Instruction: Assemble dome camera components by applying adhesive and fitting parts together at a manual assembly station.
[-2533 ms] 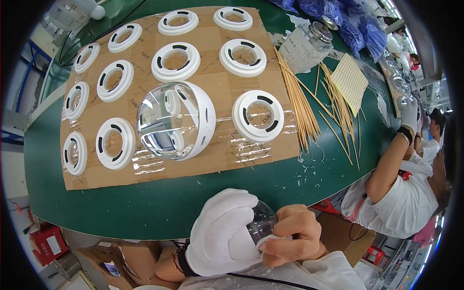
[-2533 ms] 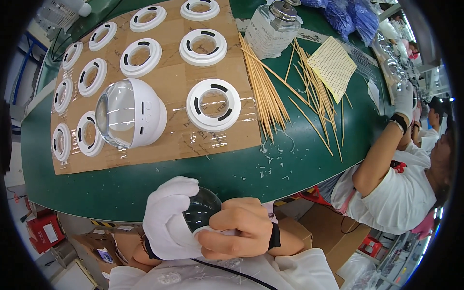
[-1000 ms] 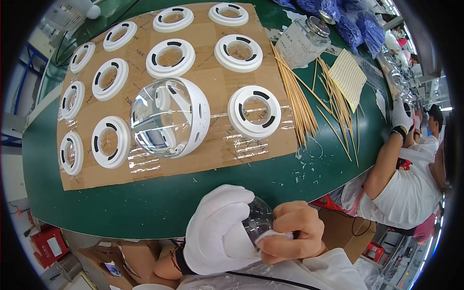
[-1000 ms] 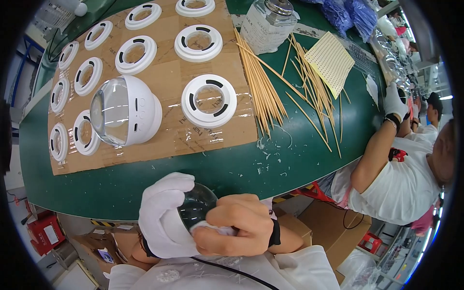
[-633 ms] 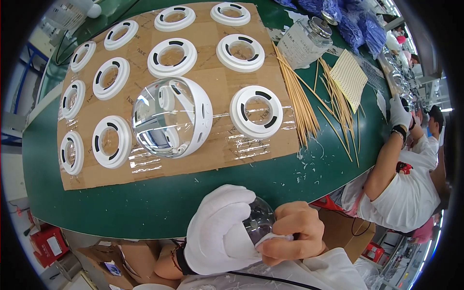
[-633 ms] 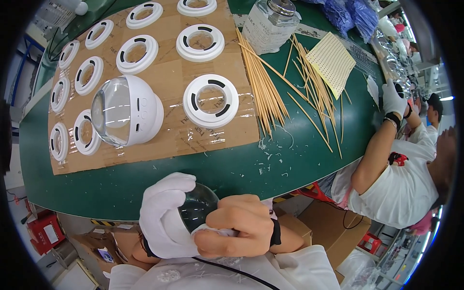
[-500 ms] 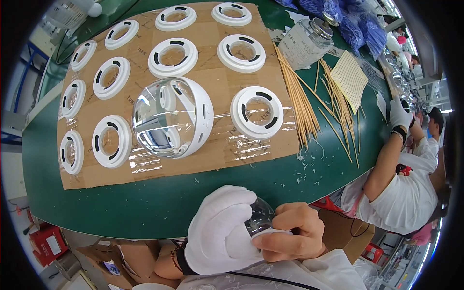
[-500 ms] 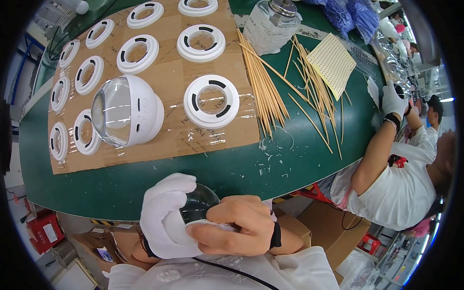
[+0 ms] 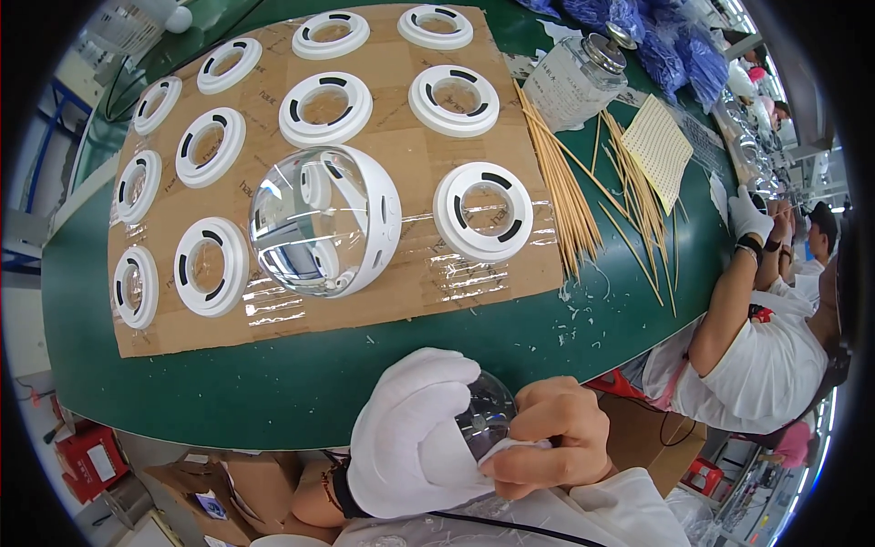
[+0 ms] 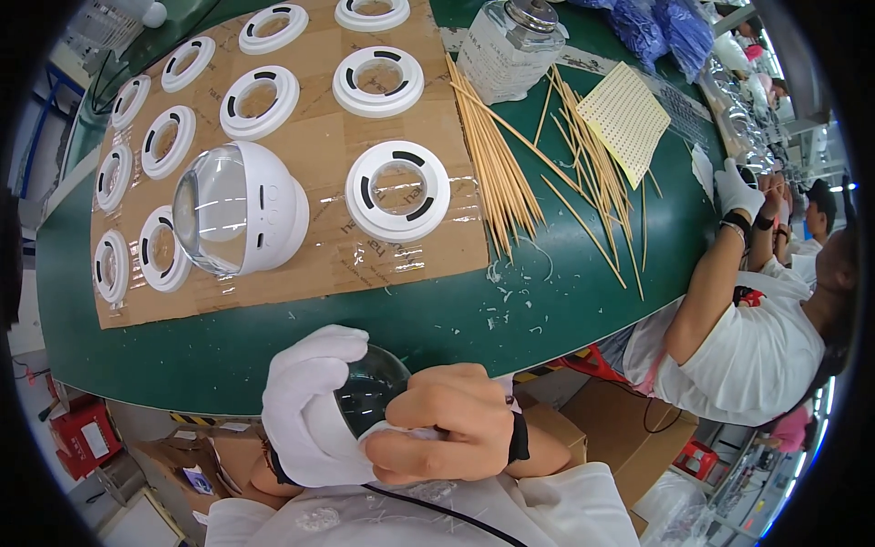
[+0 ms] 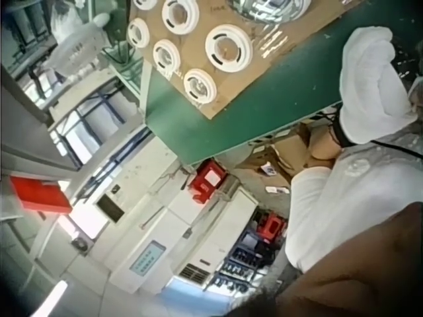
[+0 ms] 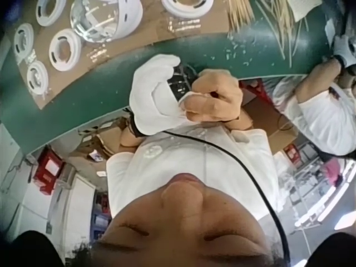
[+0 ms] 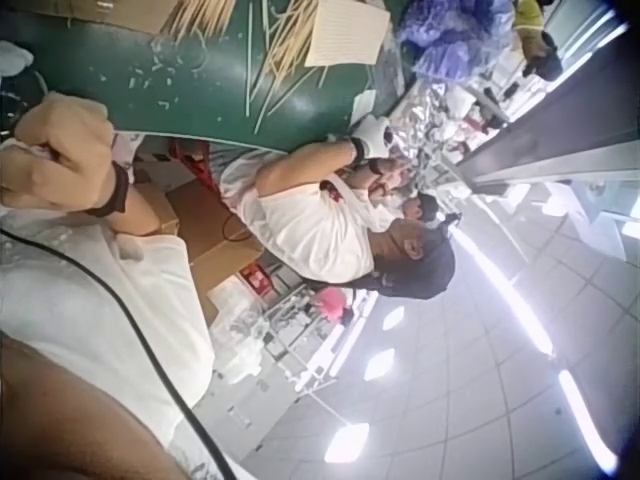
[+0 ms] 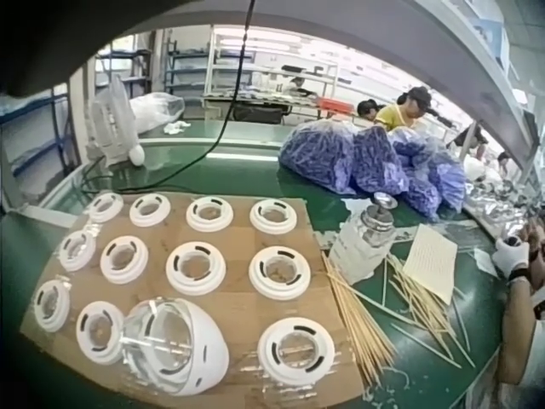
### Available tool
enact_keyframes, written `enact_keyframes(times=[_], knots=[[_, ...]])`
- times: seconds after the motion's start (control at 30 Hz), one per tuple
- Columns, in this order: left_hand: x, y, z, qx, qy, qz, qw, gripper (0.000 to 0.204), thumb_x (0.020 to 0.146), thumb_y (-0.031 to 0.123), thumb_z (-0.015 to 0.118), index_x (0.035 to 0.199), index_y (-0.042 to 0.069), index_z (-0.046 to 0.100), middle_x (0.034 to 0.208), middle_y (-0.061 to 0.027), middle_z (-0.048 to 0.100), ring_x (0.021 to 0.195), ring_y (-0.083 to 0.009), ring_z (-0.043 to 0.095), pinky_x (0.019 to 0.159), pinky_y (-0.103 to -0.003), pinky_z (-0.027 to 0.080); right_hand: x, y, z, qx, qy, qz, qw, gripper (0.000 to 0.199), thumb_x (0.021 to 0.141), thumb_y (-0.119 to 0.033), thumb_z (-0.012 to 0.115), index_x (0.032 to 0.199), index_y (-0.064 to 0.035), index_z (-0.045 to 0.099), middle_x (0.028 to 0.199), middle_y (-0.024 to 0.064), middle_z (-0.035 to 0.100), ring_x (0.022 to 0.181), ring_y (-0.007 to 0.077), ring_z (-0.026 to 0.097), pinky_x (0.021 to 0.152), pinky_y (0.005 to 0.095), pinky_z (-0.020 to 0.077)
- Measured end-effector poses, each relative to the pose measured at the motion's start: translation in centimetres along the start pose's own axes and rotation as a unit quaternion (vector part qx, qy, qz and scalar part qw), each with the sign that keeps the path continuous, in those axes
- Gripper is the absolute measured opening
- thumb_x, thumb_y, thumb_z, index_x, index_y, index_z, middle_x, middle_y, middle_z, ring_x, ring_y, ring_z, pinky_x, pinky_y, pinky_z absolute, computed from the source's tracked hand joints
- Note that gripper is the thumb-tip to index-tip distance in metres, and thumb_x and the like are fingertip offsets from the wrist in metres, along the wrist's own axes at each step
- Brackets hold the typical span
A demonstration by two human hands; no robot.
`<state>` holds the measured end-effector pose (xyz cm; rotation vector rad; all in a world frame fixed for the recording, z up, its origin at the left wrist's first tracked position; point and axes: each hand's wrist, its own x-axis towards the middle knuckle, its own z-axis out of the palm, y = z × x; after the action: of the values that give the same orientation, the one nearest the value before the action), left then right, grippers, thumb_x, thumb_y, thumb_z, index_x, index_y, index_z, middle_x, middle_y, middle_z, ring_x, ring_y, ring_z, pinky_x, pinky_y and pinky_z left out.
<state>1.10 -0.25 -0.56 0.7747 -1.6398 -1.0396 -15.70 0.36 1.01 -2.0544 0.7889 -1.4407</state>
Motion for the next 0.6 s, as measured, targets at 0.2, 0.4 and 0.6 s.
enact_keyframes(times=[0.2,0.4,0.6], knots=[[0.12,0.06,-0.11,0.022,-0.017,0.009,1.000,0.063,0.060,0.015,0.084,0.112,0.003,0.050,0.116,-0.0192,0.054,0.099,-0.0370,0.057,0.082,-0.042,0.049,-0.04,-0.36,0.27,-0.036,0.024,0.013,0.999,0.032,0.058,0.001,0.074,0.089,-0.0063,0.068,0.078,0.0041,0.049,0.048,0.0120,0.047,0.041,0.0222,0.0395],[0.08,0.02,-0.16,0.006,-0.015,0.001,1.000,0.064,0.060,0.015,0.084,0.112,0.003,0.049,0.115,-0.0195,0.054,0.100,-0.0374,0.056,0.084,-0.042,0.048,-0.01,-0.26,0.31,-0.018,0.020,0.014,1.000,0.035,0.056,0.003,0.073,0.089,-0.0073,0.068,0.078,0.0037,0.049,0.048,0.0116,0.046,0.041,0.0222,0.0396],[0.08,0.16,-0.18,0.014,-0.020,0.005,1.000,0.064,0.060,0.015,0.084,0.112,0.003,0.049,0.116,-0.0203,0.054,0.100,-0.0371,0.057,0.083,-0.042,0.049,-0.23,-0.31,0.16,-0.019,0.013,0.018,1.000,0.036,0.055,0.003,0.073,0.089,-0.0078,0.069,0.077,0.0032,0.049,0.049,0.0118,0.047,0.041,0.0222,0.0395]])
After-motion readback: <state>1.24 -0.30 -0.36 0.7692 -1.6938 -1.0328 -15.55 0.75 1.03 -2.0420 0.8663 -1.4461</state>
